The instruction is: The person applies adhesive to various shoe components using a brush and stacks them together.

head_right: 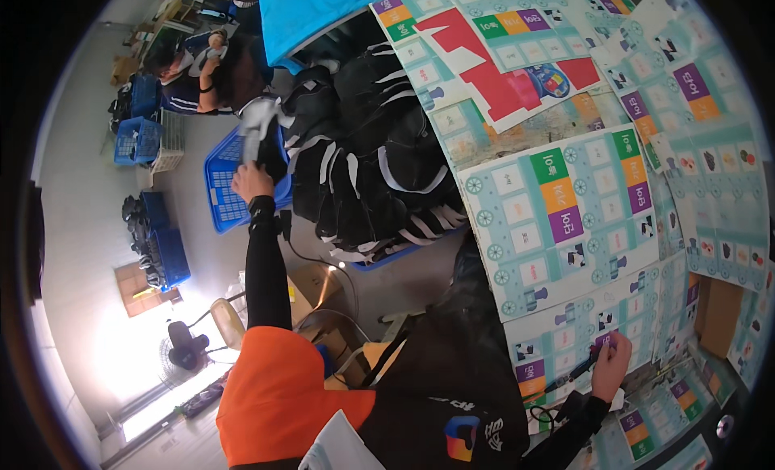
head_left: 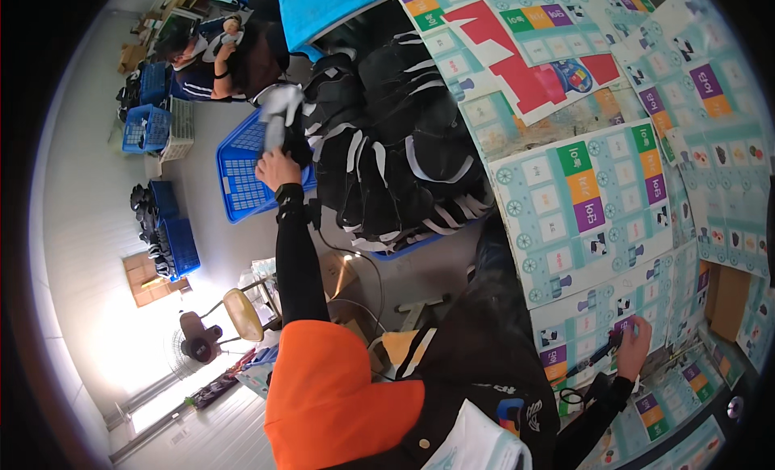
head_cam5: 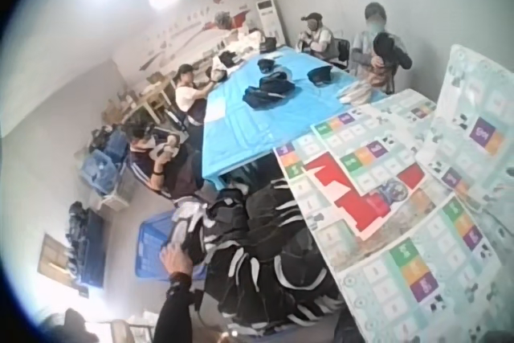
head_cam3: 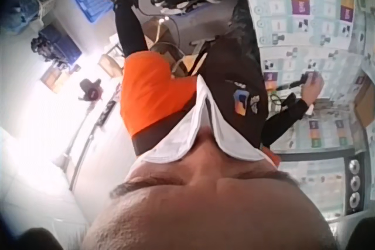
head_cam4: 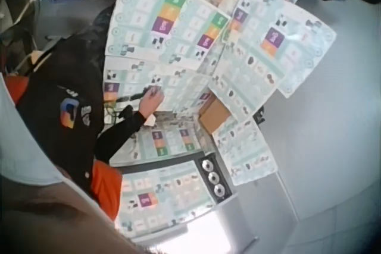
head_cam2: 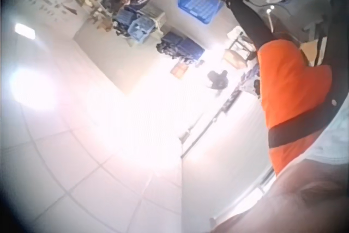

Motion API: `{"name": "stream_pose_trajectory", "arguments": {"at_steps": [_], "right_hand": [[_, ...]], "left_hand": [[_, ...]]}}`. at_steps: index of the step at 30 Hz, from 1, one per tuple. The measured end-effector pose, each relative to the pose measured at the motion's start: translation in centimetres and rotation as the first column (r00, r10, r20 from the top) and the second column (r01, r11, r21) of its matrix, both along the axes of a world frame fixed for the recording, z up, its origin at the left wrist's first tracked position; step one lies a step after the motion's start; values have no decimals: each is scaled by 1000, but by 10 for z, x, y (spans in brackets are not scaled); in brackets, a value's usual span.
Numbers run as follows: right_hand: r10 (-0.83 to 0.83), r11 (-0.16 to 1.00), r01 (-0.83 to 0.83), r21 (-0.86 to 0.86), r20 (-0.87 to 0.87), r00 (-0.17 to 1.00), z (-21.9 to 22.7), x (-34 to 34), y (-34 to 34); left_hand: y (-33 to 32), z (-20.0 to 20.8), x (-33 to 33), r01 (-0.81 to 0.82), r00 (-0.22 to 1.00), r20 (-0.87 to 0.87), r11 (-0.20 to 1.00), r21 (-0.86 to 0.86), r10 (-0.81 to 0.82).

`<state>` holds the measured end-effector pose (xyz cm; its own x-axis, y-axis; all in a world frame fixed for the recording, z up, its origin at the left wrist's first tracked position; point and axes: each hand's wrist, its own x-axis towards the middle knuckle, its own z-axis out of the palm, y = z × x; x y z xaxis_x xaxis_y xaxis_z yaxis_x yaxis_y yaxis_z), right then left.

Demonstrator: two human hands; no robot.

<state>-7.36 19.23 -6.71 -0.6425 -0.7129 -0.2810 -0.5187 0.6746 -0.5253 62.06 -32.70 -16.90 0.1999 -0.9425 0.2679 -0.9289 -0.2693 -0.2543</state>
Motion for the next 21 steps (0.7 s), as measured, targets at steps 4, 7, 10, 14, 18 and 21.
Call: {"name": "stream_pose_trajectory", "arguments": {"at_steps": [4,7,10,14,18,21], "right_hand": [[-69,996,76,-49,123,990,31,11,-8],[144,951,-66,-301,247,958,55,45,-62],[377,883,-196,-426,398,836,97,97,-110],[297,811,-290,-508,-71,952,123,122,-118],[22,807,-141,-573,-209,978,117,89,-83],[-148,831,34,-555,-163,976,102,74,-58]], "left_hand": [[18,82,-71,250,795,-495,933,-259,-350],[103,170,-194,73,-231,-964,985,-154,-133],[173,171,-280,225,-769,-572,958,178,287],[236,137,-379,642,-747,57,698,317,662],[273,151,-426,820,-561,101,534,209,822],[278,184,-435,794,-133,-814,552,254,565]]}}
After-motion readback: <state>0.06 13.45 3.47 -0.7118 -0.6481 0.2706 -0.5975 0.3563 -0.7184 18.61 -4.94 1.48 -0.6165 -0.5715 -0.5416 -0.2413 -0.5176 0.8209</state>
